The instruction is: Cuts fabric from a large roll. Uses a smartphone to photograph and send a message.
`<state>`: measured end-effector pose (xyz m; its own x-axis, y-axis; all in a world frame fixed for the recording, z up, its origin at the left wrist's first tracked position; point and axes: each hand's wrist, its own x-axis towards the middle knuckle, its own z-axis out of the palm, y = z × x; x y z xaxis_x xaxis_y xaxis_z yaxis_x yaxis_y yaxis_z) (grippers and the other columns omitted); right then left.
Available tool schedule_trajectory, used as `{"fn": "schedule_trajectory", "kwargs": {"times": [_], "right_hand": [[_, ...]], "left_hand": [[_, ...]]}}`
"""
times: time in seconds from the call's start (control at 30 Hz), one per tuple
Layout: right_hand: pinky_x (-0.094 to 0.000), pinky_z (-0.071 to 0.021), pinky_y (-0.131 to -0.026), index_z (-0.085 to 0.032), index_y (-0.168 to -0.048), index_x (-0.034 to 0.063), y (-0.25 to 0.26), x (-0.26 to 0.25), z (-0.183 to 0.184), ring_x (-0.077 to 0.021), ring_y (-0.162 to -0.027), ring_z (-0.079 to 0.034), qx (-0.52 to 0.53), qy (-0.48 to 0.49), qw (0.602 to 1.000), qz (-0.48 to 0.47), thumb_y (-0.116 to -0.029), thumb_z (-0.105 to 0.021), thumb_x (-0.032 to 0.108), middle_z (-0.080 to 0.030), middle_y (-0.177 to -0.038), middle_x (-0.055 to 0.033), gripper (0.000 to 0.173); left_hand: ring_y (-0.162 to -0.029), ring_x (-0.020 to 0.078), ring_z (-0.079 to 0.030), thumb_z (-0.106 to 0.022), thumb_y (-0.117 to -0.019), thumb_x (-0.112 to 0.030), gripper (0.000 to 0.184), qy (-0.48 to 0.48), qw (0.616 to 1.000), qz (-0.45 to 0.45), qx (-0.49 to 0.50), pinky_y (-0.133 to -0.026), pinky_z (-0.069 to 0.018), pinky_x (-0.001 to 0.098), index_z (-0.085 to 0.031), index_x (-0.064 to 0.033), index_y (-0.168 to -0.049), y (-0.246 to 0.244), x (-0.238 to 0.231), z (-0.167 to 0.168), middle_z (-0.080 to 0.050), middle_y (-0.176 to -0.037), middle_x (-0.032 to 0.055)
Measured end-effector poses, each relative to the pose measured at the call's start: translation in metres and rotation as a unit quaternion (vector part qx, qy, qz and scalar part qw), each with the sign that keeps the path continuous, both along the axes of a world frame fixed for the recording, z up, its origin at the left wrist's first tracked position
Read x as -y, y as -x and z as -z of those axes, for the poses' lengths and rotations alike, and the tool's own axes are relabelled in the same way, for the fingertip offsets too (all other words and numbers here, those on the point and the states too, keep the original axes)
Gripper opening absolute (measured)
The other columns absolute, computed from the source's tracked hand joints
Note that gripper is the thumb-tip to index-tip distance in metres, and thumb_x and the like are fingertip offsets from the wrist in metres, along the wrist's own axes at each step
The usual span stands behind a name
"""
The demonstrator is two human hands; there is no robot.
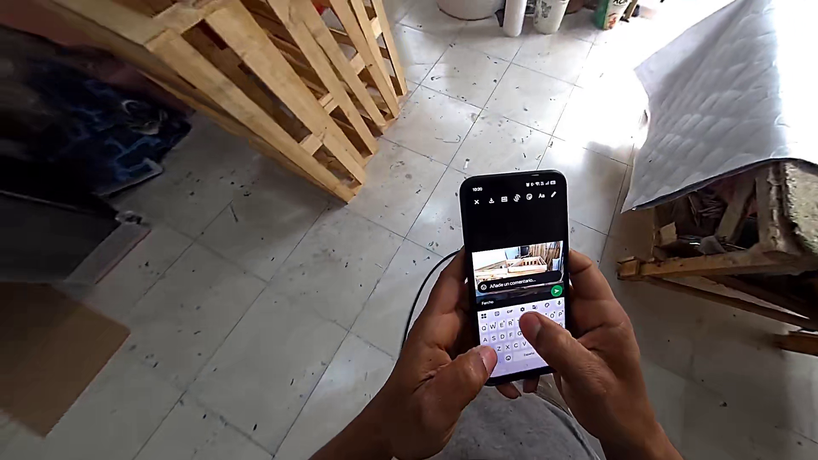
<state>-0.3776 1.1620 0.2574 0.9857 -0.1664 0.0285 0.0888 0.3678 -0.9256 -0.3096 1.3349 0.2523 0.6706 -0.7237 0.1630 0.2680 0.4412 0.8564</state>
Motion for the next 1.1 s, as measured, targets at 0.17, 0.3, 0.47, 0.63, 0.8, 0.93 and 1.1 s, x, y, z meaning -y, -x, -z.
{"fn": "schedule_trajectory", "kwargs": {"times": [0.17,0.3,0.47,0.63,0.8,0.93,1.1], "right_hand": [[-0.0399,-0.0660,-0.070,-0.028,-0.156,0.0201,-0.033,0.078,-0.008,-0.0276,-0.092,-0.073,0.042,0.028,0.998,-0.040,-0.0860,-0.072,0.001,-0.065,-0.123,-0.0170,0.085],[-0.0408,-0.0665,-0.071,-0.028,-0.156,0.0207,-0.050,0.115,-0.015,-0.0280,-0.093,-0.073,0.040,0.079,0.996,-0.006,-0.0808,-0.073,-0.004,-0.066,-0.121,-0.0151,0.091],[-0.0357,-0.0653,-0.069,-0.027,-0.156,0.0177,-0.069,0.137,-0.016,-0.0236,-0.091,-0.073,0.056,0.064,0.996,0.027,-0.0879,-0.068,0.003,-0.065,-0.123,-0.0146,0.081],[-0.0324,-0.0634,-0.057,-0.038,-0.150,0.0207,-0.089,0.147,-0.019,-0.0223,-0.080,-0.073,0.026,0.060,0.994,0.088,-0.0953,-0.066,0.011,-0.068,-0.112,-0.0147,0.061],[-0.0322,-0.0628,-0.053,-0.041,-0.147,0.0198,-0.111,0.145,-0.023,-0.0227,-0.076,-0.073,0.019,0.070,0.989,0.128,-0.0956,-0.067,0.010,-0.069,-0.109,-0.0152,0.058],[-0.0340,-0.0638,-0.059,-0.036,-0.151,0.0196,-0.120,0.149,-0.019,-0.0234,-0.085,-0.073,0.063,0.033,0.994,0.080,-0.0942,-0.065,0.010,-0.067,-0.117,-0.0163,0.065],[-0.0401,-0.0659,-0.073,-0.027,-0.158,0.0181,-0.129,0.146,-0.025,-0.0267,-0.097,-0.073,0.071,0.052,0.994,0.061,-0.0816,-0.070,-0.004,-0.064,-0.124,-0.0165,0.090]], "left_hand": [[-0.105,0.0226,-0.071,-0.049,-0.0975,0.000,0.071,-0.035,0.998,-0.030,0.043,-0.072,-0.0654,0.0353,-0.023,-0.0208,-0.160,-0.043,0.074,-0.009,-0.062,-0.133,0.0123],[-0.107,0.0205,-0.070,-0.056,-0.0983,-0.005,0.071,-0.020,0.998,-0.023,0.050,-0.078,-0.0641,0.0333,-0.023,-0.0201,-0.160,-0.066,0.118,-0.015,-0.061,-0.133,0.0113],[-0.085,0.0167,-0.074,-0.057,-0.1027,-0.012,0.058,-0.072,0.992,-0.073,0.073,-0.056,-0.0627,0.0267,-0.034,-0.0233,-0.154,-0.087,0.158,-0.020,-0.069,-0.118,0.0085],[-0.099,0.0220,-0.072,-0.054,-0.0998,-0.009,0.070,-0.026,0.997,0.021,0.071,-0.068,-0.0651,0.0340,-0.022,-0.0232,-0.160,-0.112,0.168,-0.018,-0.063,-0.130,0.0117],[-0.100,0.0232,-0.071,-0.051,-0.0999,-0.007,0.072,-0.018,0.995,0.050,0.085,-0.070,-0.0652,0.0350,-0.017,-0.0220,-0.162,-0.134,0.169,-0.021,-0.061,-0.132,0.0128],[-0.101,0.0241,-0.071,-0.047,-0.0991,-0.002,0.072,-0.022,0.994,0.059,0.092,-0.069,-0.0657,0.0366,-0.019,-0.0228,-0.162,-0.151,0.166,-0.024,-0.061,-0.133,0.0126],[-0.113,0.0234,-0.067,-0.051,-0.0971,-0.008,0.075,0.021,0.994,0.087,0.055,-0.077,-0.0642,0.0356,-0.017,-0.0199,-0.162,-0.170,0.160,-0.025,-0.056,-0.141,0.0133]]}}
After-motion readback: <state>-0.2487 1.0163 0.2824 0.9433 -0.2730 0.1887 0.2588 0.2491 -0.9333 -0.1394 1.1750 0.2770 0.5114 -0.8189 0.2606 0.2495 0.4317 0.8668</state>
